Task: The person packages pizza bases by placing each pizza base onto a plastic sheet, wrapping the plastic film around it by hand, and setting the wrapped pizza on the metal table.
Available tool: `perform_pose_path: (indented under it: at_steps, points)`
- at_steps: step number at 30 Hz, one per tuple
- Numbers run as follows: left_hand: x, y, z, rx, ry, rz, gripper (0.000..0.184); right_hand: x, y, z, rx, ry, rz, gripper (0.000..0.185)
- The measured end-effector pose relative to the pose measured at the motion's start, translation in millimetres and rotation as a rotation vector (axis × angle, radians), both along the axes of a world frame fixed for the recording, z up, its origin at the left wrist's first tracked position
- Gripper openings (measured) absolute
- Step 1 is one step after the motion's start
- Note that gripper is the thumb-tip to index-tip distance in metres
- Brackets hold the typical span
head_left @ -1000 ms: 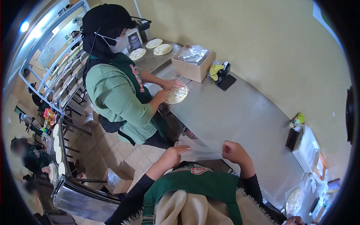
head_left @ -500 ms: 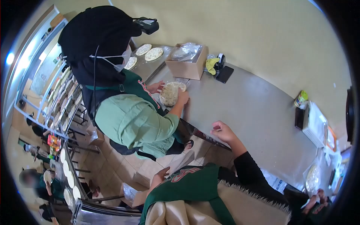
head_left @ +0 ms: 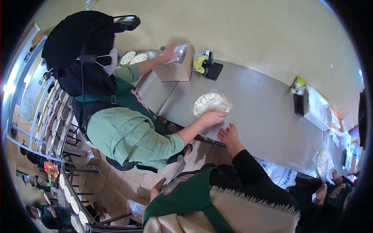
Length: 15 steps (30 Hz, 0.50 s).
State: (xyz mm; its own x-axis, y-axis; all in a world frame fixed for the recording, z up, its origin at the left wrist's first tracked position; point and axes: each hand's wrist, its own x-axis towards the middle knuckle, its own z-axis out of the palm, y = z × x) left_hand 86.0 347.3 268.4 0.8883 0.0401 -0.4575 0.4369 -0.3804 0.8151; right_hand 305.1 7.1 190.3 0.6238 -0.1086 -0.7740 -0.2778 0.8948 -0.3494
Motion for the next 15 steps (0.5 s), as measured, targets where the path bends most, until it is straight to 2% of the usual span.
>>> perform_pose_path:
  at_steps: [1, 3, 6, 10, 12, 15]
  points:
    - [-1, 7, -12, -0.002, 0.001, -0.007, 0.059, -1, -3, -3, -0.002, 0.001, -0.007, 0.07]
    - [-6, 24, -44, -0.194, 0.01, 0.065, 0.058, -2, -7, -8, 0.067, -0.07, -0.032, 0.073]
    - [-4, 22, -44, -0.208, 0.033, 0.088, 0.058, 9, -8, -11, 0.064, -0.055, -0.09, 0.066]
    - [-1, 12, -35, -0.121, 0.009, 0.052, 0.058, 24, -4, -13, -0.03, -0.064, 0.003, 0.063]
    - [3, -1, -14, -0.058, -0.002, 0.031, 0.059, 33, -3, -13, -0.07, -0.002, 0.077, 0.052]
    - [4, -17, 9, 0.005, -0.009, 0.005, 0.061, 45, -3, -9, -0.091, 0.074, 0.052, 0.042]
